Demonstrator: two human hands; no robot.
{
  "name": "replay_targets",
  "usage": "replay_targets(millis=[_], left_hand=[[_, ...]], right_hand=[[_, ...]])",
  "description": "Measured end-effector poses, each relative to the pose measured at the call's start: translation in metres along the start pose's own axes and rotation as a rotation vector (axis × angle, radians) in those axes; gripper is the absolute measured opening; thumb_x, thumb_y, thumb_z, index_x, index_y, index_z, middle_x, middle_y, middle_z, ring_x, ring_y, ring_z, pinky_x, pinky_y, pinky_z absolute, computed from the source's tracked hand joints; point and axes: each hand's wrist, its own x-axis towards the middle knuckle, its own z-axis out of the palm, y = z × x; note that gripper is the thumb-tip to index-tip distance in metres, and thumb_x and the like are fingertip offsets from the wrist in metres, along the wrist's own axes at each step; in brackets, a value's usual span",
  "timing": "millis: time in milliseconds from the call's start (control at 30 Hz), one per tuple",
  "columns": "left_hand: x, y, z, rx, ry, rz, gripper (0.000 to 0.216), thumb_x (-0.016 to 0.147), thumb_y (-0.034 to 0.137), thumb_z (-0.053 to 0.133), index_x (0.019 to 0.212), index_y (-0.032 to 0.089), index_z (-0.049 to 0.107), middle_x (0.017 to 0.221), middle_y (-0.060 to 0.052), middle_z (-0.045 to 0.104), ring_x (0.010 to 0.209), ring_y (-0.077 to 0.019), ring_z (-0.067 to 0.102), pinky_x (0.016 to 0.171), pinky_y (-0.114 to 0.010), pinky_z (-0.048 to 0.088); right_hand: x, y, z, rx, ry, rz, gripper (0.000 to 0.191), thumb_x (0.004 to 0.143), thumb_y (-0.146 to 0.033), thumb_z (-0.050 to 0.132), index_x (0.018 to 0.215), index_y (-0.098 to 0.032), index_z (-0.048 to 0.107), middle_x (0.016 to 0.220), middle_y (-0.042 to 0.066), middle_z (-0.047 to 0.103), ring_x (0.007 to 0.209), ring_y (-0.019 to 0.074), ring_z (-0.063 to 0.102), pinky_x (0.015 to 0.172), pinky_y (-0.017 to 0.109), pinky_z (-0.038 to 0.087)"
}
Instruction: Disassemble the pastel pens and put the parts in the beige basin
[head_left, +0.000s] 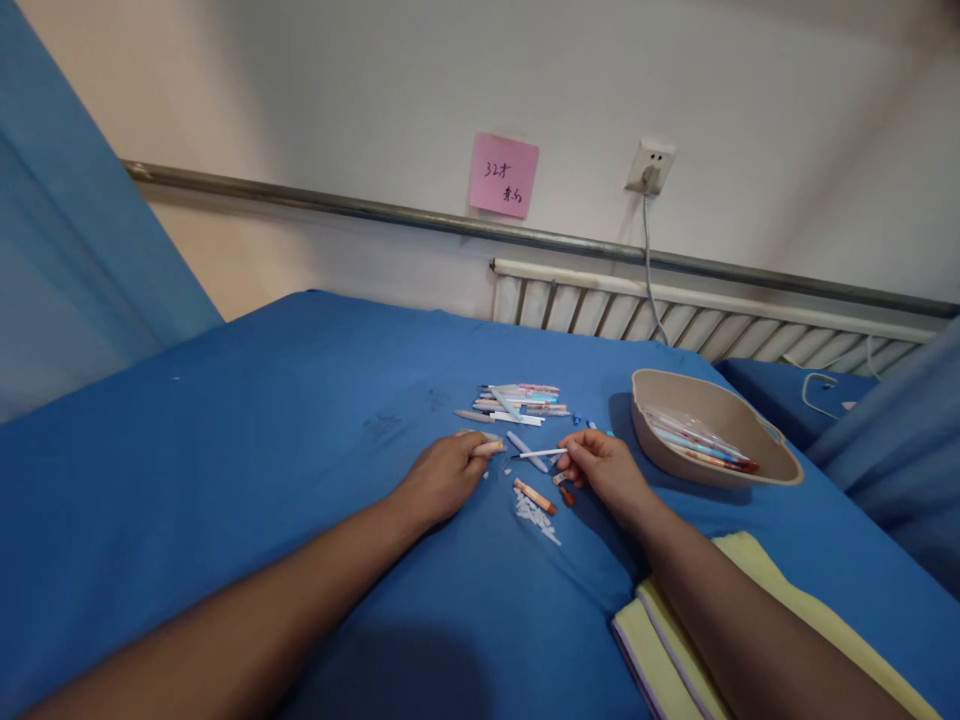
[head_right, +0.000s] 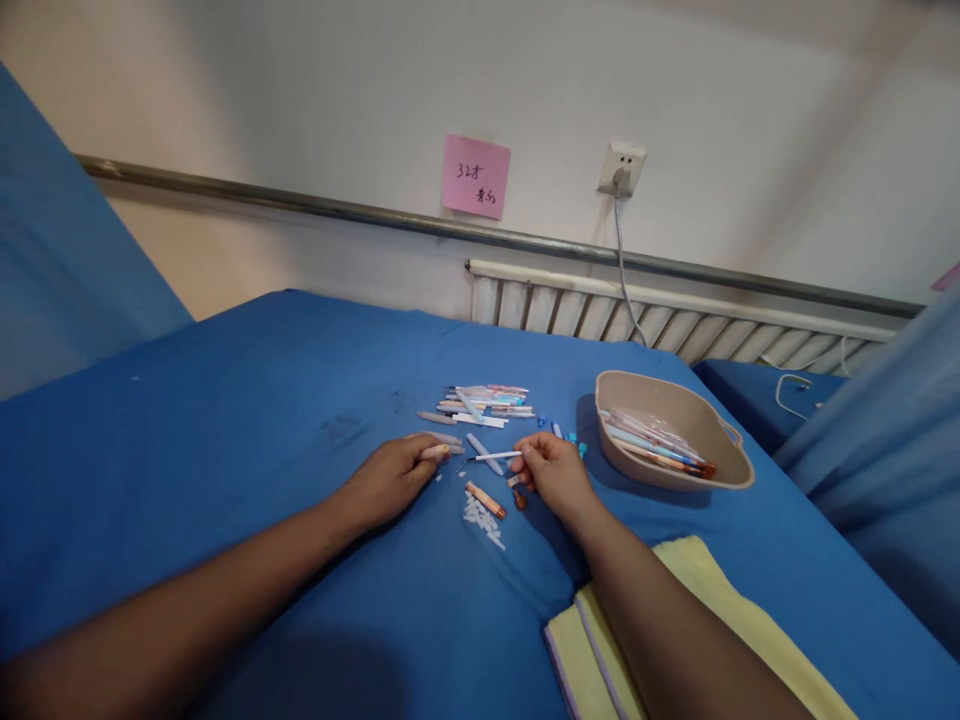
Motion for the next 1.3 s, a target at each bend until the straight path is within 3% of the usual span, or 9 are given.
replay_targets(millis=[333,567,867,1167,1300], left_hand=[[0.008,-0.003,0.005,0.227,-0.124,-0.057,0.018,0.073,0.03,0.055,0.085,0.024,0.068,0.087,-0.003,0.068,0.074,-0.0194,0.059,0.061,-0.025,0.036],[0.01,-0.007,0.004,0.223,-0.154,-0.044,0.022,0.07,0.017,0.053,0.085,0.024,0.068,0.089,-0.002,0.068,0.079,-0.0184,0.059,0.063,-0.024,0.036],[0.012,-0.012,0.004,0.253,-0.17,-0.074,0.018,0.073,0.02,0.052,0.082,0.023,0.068,0.085,0.0,0.067,0.077,-0.0157,0.059,0.061,-0.022,0.035],[0.012,-0.017,0.003,0.193,-0.174,-0.068,0.02,0.072,0.02,0.052,0.084,0.022,0.069,0.086,-0.002,0.069,0.079,-0.0171,0.06,0.065,-0.023,0.038],[0.012,-0.017,0.005,-0.006,-0.134,-0.095,0.029,0.073,0.028,0.057,0.099,0.021,0.067,0.097,-0.002,0.068,0.083,-0.0177,0.06,0.072,-0.024,0.041]], right_hand=[[0.002,-0.001,-0.002,0.022,-0.001,0.036,0.027,0.063,-0.041,0.068,0.07,-0.016,0.058,0.054,-0.001,0.06,0.04,0.0073,0.047,0.039,0.019,0.037],[0.003,0.001,-0.002,0.006,-0.02,0.033,0.027,0.064,-0.041,0.066,0.07,-0.016,0.059,0.053,-0.001,0.06,0.04,0.0074,0.047,0.039,0.02,0.036],[0.001,0.005,0.008,0.038,-0.079,0.053,0.033,0.064,-0.046,0.065,0.074,-0.016,0.057,0.058,0.0,0.062,0.04,0.0071,0.047,0.035,0.018,0.035],[-0.003,0.003,0.022,0.049,-0.123,0.109,0.037,0.06,-0.048,0.067,0.076,-0.017,0.056,0.061,0.0,0.065,0.037,0.006,0.045,0.032,0.018,0.035],[-0.003,0.002,0.022,0.089,-0.137,0.11,0.037,0.061,-0.047,0.069,0.077,-0.016,0.056,0.063,0.001,0.065,0.039,0.0061,0.046,0.034,0.017,0.035]])
